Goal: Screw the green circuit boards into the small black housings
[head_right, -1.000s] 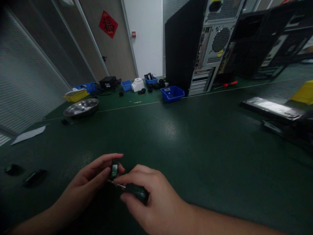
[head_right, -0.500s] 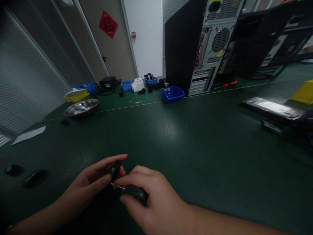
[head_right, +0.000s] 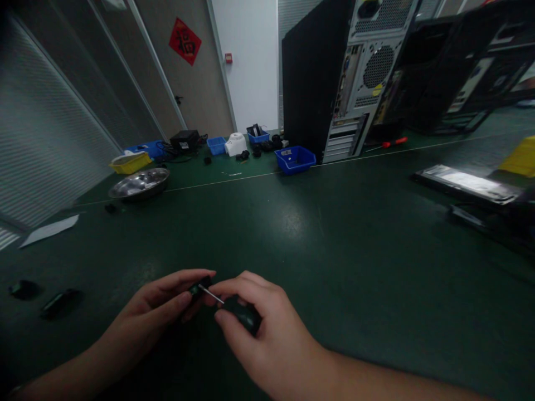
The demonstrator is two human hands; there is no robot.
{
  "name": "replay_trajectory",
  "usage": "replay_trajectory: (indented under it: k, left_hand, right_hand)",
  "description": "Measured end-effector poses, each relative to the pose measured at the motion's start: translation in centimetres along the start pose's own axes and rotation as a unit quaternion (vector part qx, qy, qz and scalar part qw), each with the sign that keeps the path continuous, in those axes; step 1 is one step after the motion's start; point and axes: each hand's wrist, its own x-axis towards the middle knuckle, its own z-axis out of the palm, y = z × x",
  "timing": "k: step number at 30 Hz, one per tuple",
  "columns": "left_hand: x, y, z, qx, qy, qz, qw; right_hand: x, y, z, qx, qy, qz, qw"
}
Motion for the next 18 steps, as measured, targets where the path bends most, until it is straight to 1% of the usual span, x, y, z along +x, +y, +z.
replay_trajectory:
  k: [7,15,18]
  left_hand:
    - [-0.33,-0.28,-0.2,-0.008,-0.023,0.011,1.0]
    - [-0.26,0.13,0.31,0.009,-0.017,0.011,1.0]
    - [-0.1,0.34,0.53,0.018,-0.003,0.022,1.0]
  right_hand:
    - [-0.01,0.0,0.08,-0.006,-0.002,0.007,1.0]
    - [0.1,0.02,0.03,-0.009,-0.003,0.008,1.0]
    - [0.09,0.22,0.16,-0.006,0.004,0.002,1.0]
